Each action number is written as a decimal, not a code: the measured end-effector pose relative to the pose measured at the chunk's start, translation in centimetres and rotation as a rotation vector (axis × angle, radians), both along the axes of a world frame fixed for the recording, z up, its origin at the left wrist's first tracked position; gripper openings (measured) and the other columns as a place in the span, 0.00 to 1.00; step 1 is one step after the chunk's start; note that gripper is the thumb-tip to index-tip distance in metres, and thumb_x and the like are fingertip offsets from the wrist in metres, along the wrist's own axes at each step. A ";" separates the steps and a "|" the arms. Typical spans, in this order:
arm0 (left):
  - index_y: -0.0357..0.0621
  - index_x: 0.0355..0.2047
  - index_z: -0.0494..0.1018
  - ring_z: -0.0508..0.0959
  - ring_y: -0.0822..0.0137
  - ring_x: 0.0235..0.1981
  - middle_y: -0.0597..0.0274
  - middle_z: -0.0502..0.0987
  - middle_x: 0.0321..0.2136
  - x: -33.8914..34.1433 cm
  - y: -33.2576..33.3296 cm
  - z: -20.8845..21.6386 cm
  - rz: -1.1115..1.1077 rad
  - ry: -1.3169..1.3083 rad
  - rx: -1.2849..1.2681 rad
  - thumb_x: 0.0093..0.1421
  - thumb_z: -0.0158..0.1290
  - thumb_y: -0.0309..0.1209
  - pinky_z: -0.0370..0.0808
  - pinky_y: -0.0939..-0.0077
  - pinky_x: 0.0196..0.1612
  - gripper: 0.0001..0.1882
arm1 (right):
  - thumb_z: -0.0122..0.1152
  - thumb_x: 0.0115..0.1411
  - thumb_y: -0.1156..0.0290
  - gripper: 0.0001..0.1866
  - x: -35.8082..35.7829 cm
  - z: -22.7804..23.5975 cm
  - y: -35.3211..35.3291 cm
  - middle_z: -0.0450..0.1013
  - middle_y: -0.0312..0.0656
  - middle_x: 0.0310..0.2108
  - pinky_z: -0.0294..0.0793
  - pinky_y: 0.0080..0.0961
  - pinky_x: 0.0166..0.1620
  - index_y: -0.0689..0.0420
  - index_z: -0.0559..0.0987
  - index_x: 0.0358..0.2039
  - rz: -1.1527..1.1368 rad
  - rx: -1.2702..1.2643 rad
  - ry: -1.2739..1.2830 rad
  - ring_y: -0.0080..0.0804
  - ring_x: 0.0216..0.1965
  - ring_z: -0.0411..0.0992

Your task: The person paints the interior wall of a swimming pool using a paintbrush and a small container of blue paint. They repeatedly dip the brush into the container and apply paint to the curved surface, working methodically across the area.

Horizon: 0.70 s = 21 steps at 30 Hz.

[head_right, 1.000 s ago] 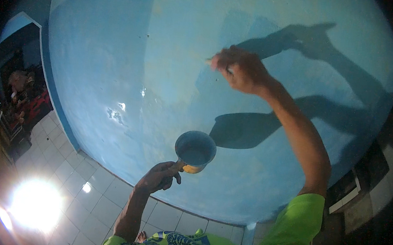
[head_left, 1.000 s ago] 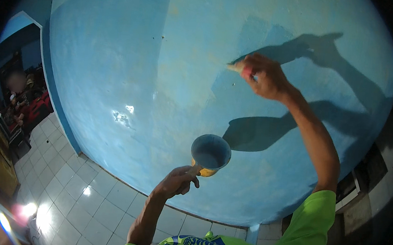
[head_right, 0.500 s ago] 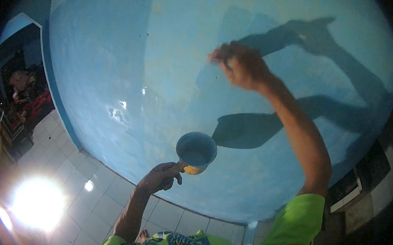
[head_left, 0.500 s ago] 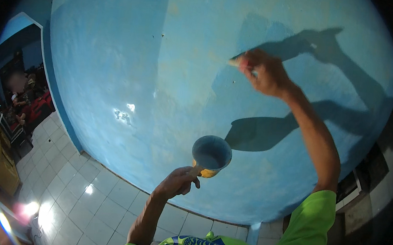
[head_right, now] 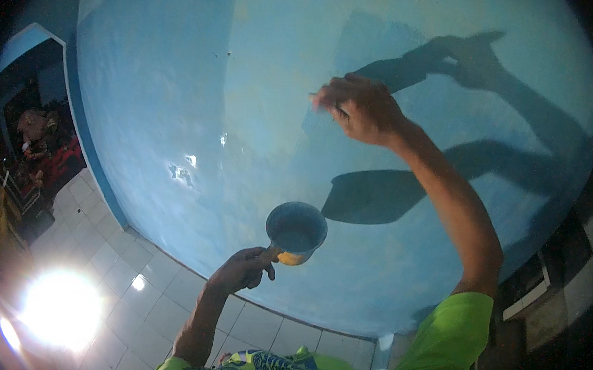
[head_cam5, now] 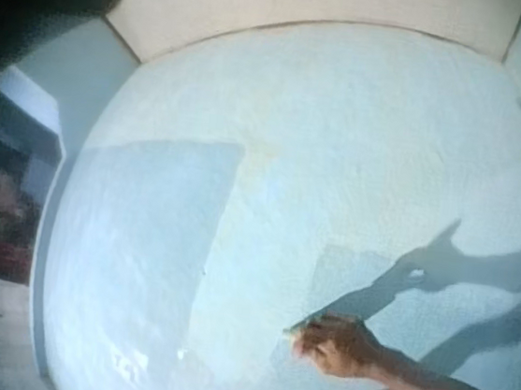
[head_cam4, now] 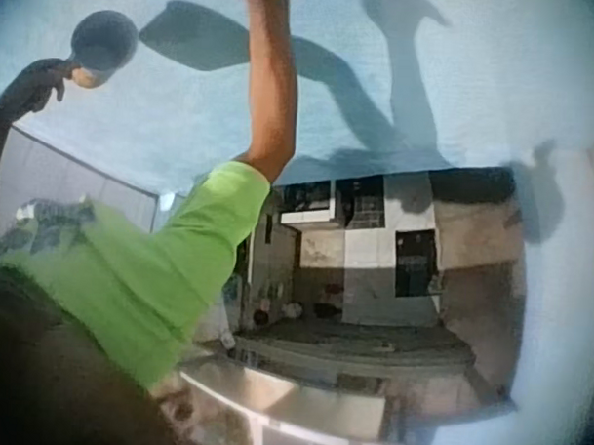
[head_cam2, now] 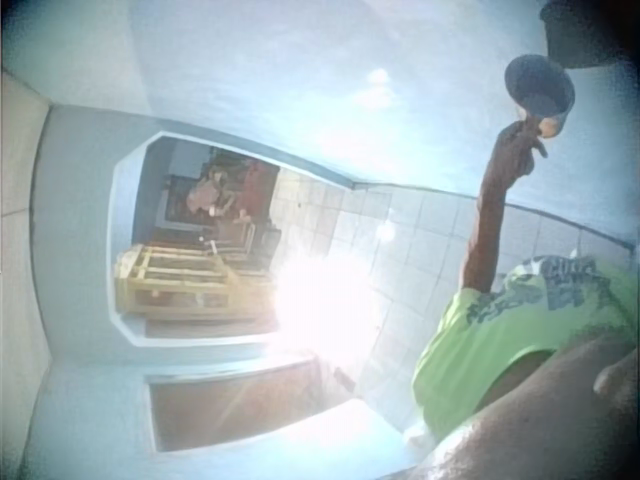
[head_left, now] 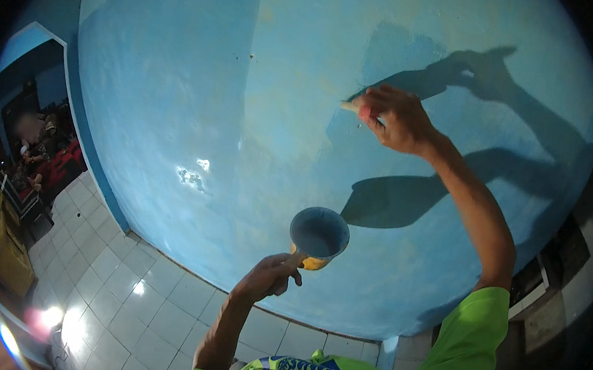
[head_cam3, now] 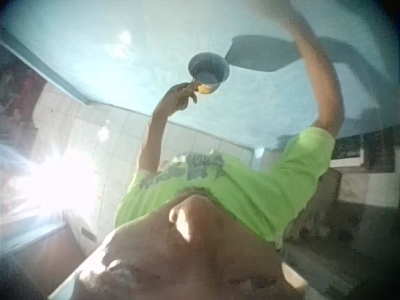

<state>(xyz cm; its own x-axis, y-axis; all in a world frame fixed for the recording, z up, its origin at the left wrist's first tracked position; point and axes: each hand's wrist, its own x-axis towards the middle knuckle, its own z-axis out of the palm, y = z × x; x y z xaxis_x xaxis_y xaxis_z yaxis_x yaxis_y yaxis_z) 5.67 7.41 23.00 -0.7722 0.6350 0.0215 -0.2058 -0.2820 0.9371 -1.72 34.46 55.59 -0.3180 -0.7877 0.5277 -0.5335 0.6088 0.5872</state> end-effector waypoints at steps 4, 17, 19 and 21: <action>0.29 0.49 0.72 0.64 0.82 0.12 0.57 0.78 0.28 0.1 -0.6 1.7 -0.064 0.023 -0.013 0.73 0.50 0.42 0.61 0.84 0.14 0.22 | 0.65 0.62 0.70 0.13 -3.9 5.8 3.1 0.79 0.37 0.40 0.81 0.36 0.44 0.48 0.81 0.47 -0.172 -0.187 0.116 0.34 0.42 0.78; 0.34 0.50 0.72 0.65 0.82 0.13 0.55 0.79 0.31 -0.1 -6.4 3.5 -0.057 -0.051 -0.178 0.72 0.52 0.39 0.62 0.85 0.14 0.18 | 0.66 0.59 0.68 0.16 -1.8 -5.0 -3.5 0.78 0.39 0.41 0.81 0.40 0.50 0.47 0.81 0.50 0.018 -0.016 -0.067 0.41 0.47 0.78; 0.34 0.50 0.73 0.65 0.82 0.13 0.55 0.79 0.31 -0.9 -6.4 3.8 -0.109 -0.029 -0.160 0.72 0.52 0.39 0.62 0.86 0.14 0.18 | 0.62 0.68 0.58 0.13 -5.0 -0.3 1.2 0.81 0.42 0.40 0.81 0.38 0.49 0.49 0.82 0.49 0.051 -0.310 0.047 0.39 0.42 0.80; 0.34 0.49 0.73 0.66 0.82 0.13 0.55 0.79 0.31 -1.4 -7.0 3.3 -0.139 -0.029 -0.130 0.72 0.52 0.39 0.62 0.86 0.14 0.18 | 0.64 0.67 0.59 0.14 -5.0 4.1 2.7 0.81 0.40 0.39 0.81 0.35 0.43 0.48 0.82 0.50 0.038 -0.612 0.086 0.38 0.39 0.81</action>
<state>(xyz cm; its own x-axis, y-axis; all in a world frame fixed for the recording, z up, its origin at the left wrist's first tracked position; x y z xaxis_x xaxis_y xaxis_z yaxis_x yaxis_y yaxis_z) 4.28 0.41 26.25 -0.6761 0.7314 -0.0890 -0.2621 -0.1258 0.9568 -6.74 37.15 59.68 -0.2318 -0.3442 0.9098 -0.5281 0.8300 0.1795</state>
